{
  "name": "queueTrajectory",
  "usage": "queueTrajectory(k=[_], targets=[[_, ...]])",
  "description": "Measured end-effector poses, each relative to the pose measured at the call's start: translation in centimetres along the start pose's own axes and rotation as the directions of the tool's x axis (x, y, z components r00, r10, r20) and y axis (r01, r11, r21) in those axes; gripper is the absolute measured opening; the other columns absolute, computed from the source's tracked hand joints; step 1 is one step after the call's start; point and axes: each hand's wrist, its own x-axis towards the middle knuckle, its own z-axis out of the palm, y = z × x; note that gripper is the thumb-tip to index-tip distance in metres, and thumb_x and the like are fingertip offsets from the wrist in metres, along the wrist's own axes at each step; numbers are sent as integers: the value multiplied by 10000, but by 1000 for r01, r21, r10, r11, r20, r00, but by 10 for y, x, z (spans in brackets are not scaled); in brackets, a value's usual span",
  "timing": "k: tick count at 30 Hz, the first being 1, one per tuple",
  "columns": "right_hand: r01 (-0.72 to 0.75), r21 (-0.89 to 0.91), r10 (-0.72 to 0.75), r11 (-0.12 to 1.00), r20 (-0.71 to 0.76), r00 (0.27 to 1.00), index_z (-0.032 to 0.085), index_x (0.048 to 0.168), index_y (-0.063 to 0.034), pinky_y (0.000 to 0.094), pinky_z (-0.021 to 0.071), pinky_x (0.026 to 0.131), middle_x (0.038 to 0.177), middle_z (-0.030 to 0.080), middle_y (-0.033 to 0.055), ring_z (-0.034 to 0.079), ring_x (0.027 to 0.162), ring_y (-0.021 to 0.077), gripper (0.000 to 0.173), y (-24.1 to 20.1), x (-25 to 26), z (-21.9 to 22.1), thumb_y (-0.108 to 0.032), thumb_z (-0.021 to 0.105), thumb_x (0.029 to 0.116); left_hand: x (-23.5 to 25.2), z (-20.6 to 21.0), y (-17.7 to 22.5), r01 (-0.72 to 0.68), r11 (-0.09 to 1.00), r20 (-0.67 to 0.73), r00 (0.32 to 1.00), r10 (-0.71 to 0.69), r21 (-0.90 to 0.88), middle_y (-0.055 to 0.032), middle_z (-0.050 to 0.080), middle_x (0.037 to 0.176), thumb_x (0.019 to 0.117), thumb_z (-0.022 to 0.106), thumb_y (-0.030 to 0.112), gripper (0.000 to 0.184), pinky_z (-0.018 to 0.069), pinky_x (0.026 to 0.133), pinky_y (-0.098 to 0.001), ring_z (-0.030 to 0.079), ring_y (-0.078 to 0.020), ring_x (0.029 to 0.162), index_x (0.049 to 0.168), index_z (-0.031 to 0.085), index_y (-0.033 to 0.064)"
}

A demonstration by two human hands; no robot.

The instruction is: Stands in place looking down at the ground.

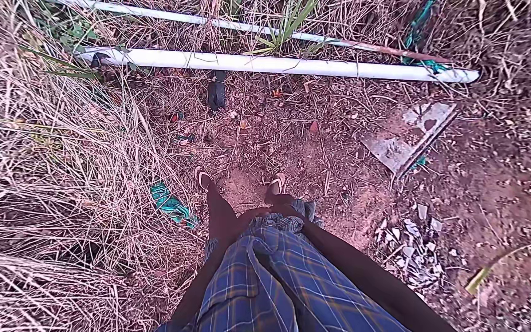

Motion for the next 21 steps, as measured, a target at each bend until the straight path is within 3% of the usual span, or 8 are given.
queueTrajectory(k=[2,5,9,15,17,19,20,21], targets=[[-8,23,8,1000,-24,1000,599,1358,23,341,420,1107,1363,617,199,581,1270,211,451,2,1,1,-318,525,1071,2,0,0,-9,1000,17,1000,9,19,-213,301,1626,415,812,870,1610,371,1182,-436,351,-296,1479,1611,147,21],[13,-88,-12,996,12,1000,583,1385,20,399,401,1129,1396,596,222,563,1310,252,457,-3,1,-3,-314,485,1088,6,8,-14,-22,998,-22,999,23,54,-208,318,1614,406,778,911,1621,399,1164,-431,368,-288,1468,1608,150,23],[56,-99,-54,993,23,998,579,1392,6,368,422,1098,1368,614,201,580,1268,214,462,0,6,-2,-326,492,1083,4,12,-24,-7,1000,-67,998,9,29,-196,220,1667,425,771,915,1649,364,1200,-429,275,-274,1525,1626,79,21],[29,-78,-28,997,14,1000,544,1418,29,407,400,1129,1419,570,232,546,1321,263,504,-12,-9,-11,-339,509,1075,7,11,-11,9,1000,-12,1000,-9,6,-226,283,1631,426,805,878,1612,386,1175,-438,337,-297,1491,1610,146,5],[39,-68,-39,997,2,999,562,1405,24,400,403,1130,1408,584,223,553,1319,252,504,-10,-7,-10,-349,516,1069,9,14,-16,5,1000,-64,998,-3,28,-211,368,1592,397,786,905,1593,439,1135,-440,407,-282,1452,1594,222,18],[37,-71,-37,997,9,999,575,1395,14,394,403,1131,1397,595,215,560,1312,245,502,-7,0,-10,-364,514,1071,10,13,-19,20,1000,-85,996,-18,19,-174,322,1628,366,797,900,1628,432,1150,-447,365,-257,1480,1623,185,66],[11,-67,-10,998,5,1000,581,1386,22,392,405,1126,1389,600,217,564,1304,249,502,-5,4,-10,-363,520,1070,6,3,-11,26,1000,-35,999,-27,-16,-135,348,1622,422,850,827,1550,420,1154,-385,378,-194,1469,1620,205,83],[-58,-71,58,996,-6,998,569,1384,45,424,408,1125,1390,594,237,561,1312,288,535,-7,9,-9,-381,538,1062,0,-8,-6,-26,994,-13,1000,25,-106,-140,466,1543,534,905,681,1351,430,1100,-275,466,-137,1393,1569,319,40]])
